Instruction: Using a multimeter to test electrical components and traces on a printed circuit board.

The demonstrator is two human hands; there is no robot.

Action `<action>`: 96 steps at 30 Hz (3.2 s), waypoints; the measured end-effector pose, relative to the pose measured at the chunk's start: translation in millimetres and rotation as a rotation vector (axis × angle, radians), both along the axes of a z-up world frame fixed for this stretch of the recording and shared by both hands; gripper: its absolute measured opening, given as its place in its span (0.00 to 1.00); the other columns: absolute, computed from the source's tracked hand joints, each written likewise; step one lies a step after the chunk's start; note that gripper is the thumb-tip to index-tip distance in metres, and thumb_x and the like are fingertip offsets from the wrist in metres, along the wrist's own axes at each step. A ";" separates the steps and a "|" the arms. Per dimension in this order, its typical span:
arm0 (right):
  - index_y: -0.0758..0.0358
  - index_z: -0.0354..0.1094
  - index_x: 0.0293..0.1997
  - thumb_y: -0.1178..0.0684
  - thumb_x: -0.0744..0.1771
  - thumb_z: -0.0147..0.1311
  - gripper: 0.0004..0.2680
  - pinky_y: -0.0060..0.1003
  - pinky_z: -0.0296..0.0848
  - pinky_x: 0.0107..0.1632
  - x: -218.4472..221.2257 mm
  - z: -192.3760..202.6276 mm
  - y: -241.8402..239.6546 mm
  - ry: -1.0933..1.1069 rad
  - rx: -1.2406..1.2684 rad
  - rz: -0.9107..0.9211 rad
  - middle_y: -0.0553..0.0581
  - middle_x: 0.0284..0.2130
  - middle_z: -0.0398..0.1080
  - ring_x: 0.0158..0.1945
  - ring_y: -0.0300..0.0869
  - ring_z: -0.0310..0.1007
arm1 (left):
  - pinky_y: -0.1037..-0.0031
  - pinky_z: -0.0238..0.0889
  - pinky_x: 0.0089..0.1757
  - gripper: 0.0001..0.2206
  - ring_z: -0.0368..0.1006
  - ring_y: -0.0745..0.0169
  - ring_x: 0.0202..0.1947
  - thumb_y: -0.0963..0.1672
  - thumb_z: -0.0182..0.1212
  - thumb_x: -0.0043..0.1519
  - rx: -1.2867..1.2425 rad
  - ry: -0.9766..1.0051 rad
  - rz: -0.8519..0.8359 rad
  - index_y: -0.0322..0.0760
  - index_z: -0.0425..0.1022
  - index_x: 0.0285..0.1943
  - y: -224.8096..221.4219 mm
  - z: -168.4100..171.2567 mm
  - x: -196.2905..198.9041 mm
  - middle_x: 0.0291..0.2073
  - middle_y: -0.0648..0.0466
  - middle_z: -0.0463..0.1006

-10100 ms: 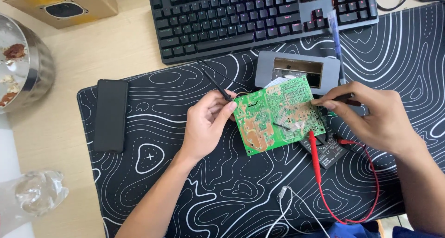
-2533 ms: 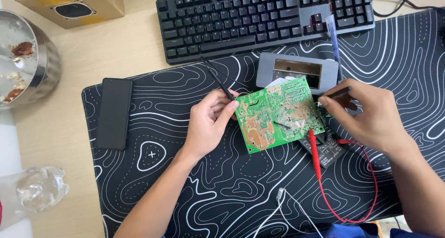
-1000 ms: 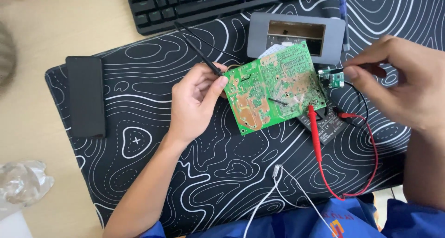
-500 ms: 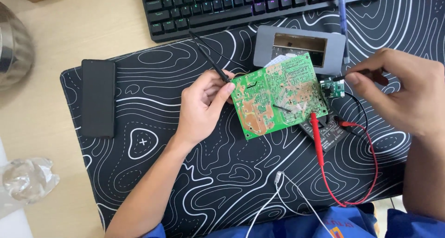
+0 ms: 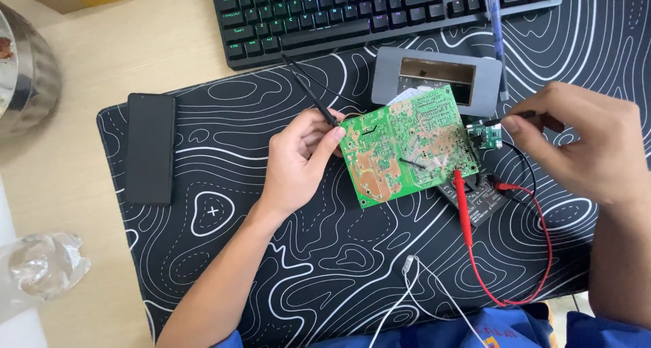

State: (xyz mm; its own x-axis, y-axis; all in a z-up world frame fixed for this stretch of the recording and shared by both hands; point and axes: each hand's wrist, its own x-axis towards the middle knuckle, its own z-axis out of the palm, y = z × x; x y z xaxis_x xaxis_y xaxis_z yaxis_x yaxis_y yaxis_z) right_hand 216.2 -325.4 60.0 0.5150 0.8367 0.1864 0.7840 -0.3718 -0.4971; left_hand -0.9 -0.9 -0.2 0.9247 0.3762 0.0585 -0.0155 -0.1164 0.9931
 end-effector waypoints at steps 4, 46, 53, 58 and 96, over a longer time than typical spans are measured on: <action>0.74 0.78 0.47 0.66 0.77 0.68 0.04 0.38 0.74 0.44 -3.9 -2.4 2.7 -0.095 0.092 0.082 0.62 0.38 0.79 0.38 0.47 0.77 | 0.72 0.89 0.51 0.09 0.88 0.60 0.50 0.42 0.62 0.77 -0.006 -0.009 -0.006 0.33 0.78 0.62 0.0 1.8 0.5 0.51 0.49 0.88; 0.72 0.82 0.57 0.63 0.76 0.68 0.04 0.34 0.78 0.57 -18.0 -7.6 16.7 -0.173 0.166 0.101 0.58 0.49 0.86 0.51 0.45 0.87 | 0.72 0.88 0.48 0.09 0.88 0.61 0.44 0.43 0.61 0.77 -0.044 -0.012 -0.018 0.33 0.78 0.61 -0.2 1.6 0.8 0.47 0.49 0.88; 0.70 0.82 0.58 0.64 0.77 0.64 0.03 0.34 0.77 0.56 -18.5 -9.8 16.6 -0.210 0.152 0.107 0.57 0.50 0.86 0.49 0.44 0.86 | 0.72 0.89 0.48 0.09 0.88 0.61 0.45 0.42 0.62 0.76 -0.040 0.008 -0.015 0.33 0.78 0.61 -0.4 1.4 0.8 0.47 0.49 0.88; 0.70 0.82 0.58 0.65 0.77 0.64 0.04 0.33 0.77 0.55 -17.2 -10.9 15.0 -0.213 0.137 0.118 0.56 0.48 0.86 0.50 0.45 0.87 | 0.72 0.88 0.47 0.08 0.87 0.61 0.45 0.42 0.62 0.77 -0.050 0.004 -0.018 0.33 0.78 0.61 -0.4 1.9 0.9 0.48 0.49 0.88; 0.67 0.88 0.62 0.66 0.80 0.64 0.06 0.32 0.70 0.52 -18.2 -13.1 9.0 -0.167 0.071 0.103 0.56 0.53 0.87 0.55 0.47 0.87 | 0.74 0.85 0.52 0.08 0.86 0.61 0.50 0.40 0.62 0.78 -0.032 0.004 -0.008 0.31 0.76 0.63 -1.8 6.0 0.1 0.53 0.48 0.86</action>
State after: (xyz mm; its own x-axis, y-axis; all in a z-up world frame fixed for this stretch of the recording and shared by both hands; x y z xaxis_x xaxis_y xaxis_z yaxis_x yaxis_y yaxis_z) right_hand 198.1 -316.4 46.9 0.3846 0.8649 0.3225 0.8898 -0.2544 -0.3788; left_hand -0.8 -2.8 5.8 0.9278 0.3705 0.0431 -0.0125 -0.0845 0.9963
